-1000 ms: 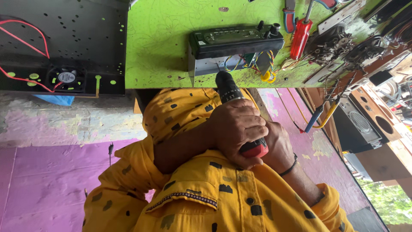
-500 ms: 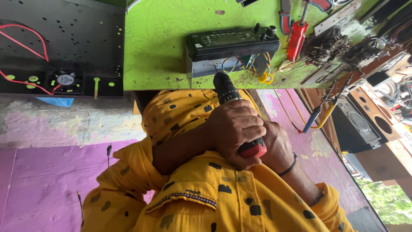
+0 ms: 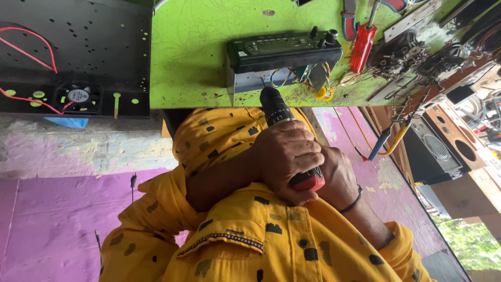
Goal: The person retrieves a drill bit from a container, inserts it into a cordless drill, and then uses the drill to remove screws from a car stereo unit. They then lift the stereo and inspect its underside.
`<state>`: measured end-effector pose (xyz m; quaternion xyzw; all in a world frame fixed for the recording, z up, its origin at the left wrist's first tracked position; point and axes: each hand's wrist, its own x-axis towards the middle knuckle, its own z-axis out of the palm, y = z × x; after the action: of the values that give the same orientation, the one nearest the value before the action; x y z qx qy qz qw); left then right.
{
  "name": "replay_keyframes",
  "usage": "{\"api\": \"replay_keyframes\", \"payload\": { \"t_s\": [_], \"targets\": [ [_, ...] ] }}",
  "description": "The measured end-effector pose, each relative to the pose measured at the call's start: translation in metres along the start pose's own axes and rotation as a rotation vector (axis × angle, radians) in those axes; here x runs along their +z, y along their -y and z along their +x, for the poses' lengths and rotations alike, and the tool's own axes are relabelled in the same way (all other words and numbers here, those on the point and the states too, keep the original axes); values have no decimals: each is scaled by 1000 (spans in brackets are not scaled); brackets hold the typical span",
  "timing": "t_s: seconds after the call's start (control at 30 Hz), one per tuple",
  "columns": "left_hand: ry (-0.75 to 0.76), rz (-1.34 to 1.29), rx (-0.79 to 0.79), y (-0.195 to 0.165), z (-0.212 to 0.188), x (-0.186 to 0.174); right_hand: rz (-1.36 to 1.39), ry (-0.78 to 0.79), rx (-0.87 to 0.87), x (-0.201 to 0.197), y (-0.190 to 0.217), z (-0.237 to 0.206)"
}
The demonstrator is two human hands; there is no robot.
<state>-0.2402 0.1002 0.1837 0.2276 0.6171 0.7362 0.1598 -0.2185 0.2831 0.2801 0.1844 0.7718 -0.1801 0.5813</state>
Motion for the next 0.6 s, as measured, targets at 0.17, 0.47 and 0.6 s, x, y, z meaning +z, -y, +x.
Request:
{"api": "replay_keyframes", "payload": {
  "t_s": [0.17,0.47,0.6],
  "targets": [
    [3,-1,-1,-1,0,-1,10,-19,-11,2,-1,-1],
    [3,-3,3,-2,1,-4,11,-27,-25,0,-1,0],
    [-1,-5,-6,-2,2,-4,-47,-18,-26,-1,3,-1]
  ]
}}
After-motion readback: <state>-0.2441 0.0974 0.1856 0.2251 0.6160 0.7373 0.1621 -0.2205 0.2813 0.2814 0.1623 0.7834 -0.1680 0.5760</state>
